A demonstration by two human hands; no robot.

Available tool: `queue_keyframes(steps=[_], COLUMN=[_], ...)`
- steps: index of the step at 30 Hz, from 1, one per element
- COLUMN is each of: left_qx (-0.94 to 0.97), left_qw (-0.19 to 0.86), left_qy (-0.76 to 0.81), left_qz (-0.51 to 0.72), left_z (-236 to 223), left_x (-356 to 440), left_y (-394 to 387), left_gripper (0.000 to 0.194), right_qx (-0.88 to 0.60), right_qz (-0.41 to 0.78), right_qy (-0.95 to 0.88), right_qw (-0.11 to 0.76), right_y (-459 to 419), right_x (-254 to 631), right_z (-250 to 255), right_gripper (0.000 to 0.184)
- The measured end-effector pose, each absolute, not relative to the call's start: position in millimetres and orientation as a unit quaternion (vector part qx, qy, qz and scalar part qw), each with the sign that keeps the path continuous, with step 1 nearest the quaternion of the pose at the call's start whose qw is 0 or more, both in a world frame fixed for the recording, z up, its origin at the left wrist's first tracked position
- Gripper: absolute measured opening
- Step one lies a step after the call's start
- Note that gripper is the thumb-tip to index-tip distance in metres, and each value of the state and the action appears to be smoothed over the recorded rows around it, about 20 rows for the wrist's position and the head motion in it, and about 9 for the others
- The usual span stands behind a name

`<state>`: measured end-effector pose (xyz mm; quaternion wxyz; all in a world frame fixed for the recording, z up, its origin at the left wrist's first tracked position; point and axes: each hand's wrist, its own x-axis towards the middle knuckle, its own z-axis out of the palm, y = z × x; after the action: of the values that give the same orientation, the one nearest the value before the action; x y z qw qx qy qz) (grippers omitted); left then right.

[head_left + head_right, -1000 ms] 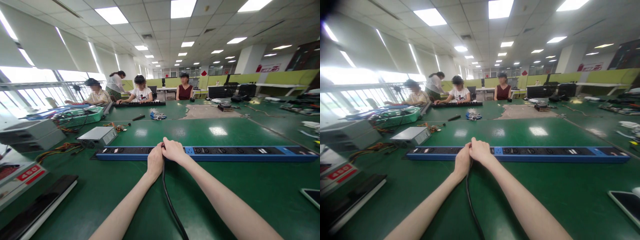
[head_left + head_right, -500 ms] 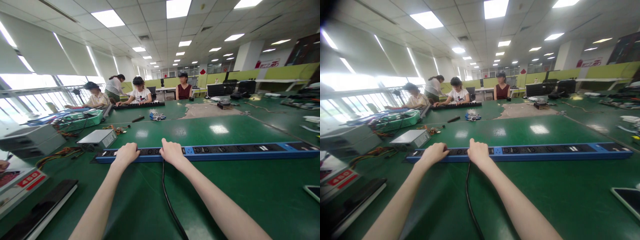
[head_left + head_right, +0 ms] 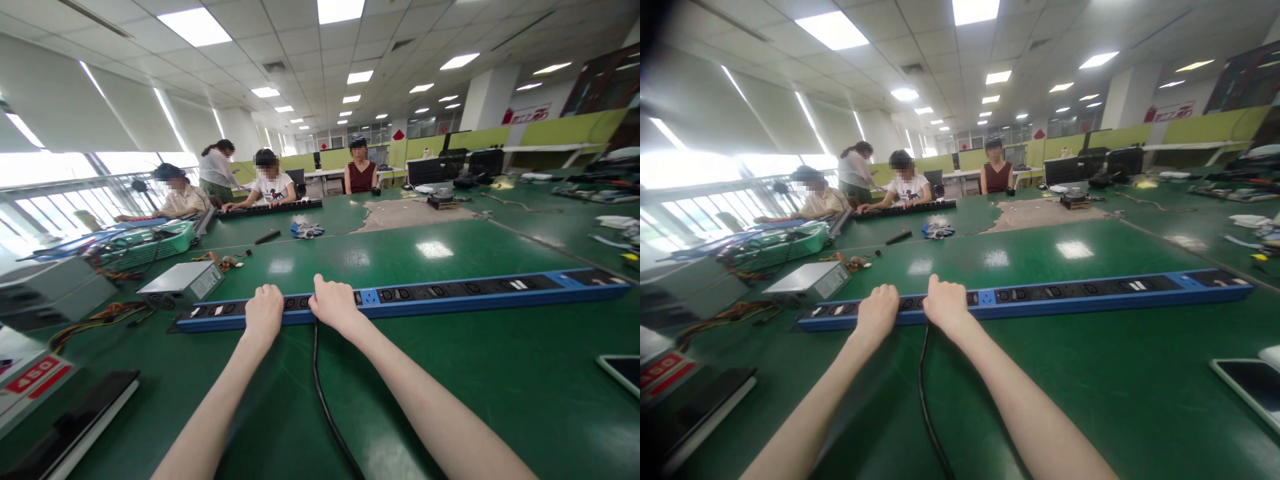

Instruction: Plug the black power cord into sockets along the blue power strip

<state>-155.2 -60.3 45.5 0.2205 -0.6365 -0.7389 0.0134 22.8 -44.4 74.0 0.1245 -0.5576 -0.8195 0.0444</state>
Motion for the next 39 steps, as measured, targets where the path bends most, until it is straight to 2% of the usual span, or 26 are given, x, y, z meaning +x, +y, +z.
queue_keyframes(steps=[6,14,23,39], left_qx=[-0.636,-0.668,-0.617,-0.638], left_qw=[0.225,0.14,0.226,0.177], left_qy=[-0.738,-0.731,-0.754,-0.748], left_qz=[0.016,0.022,0.015,0.042], left_z=[39,54,38,37], left_x=[-158,-189,-155,-176], left_y=[-60,-52,-57,-51], left_gripper=[0.041,0.031,0.041,0.038], right_qx=[-0.553,-0.549,-0.556,-0.558], right_qz=[0.034,0.033,0.035,0.035], right_qy=[-0.822,-0.825,-0.822,-0.821], right_qw=[0.135,0.133,0.116,0.114], right_y=[-41,-39,-47,-46], right_x=[21,23,22,22], right_z=[68,68,75,76], right_gripper=[0.036,0.032,0.036,0.036])
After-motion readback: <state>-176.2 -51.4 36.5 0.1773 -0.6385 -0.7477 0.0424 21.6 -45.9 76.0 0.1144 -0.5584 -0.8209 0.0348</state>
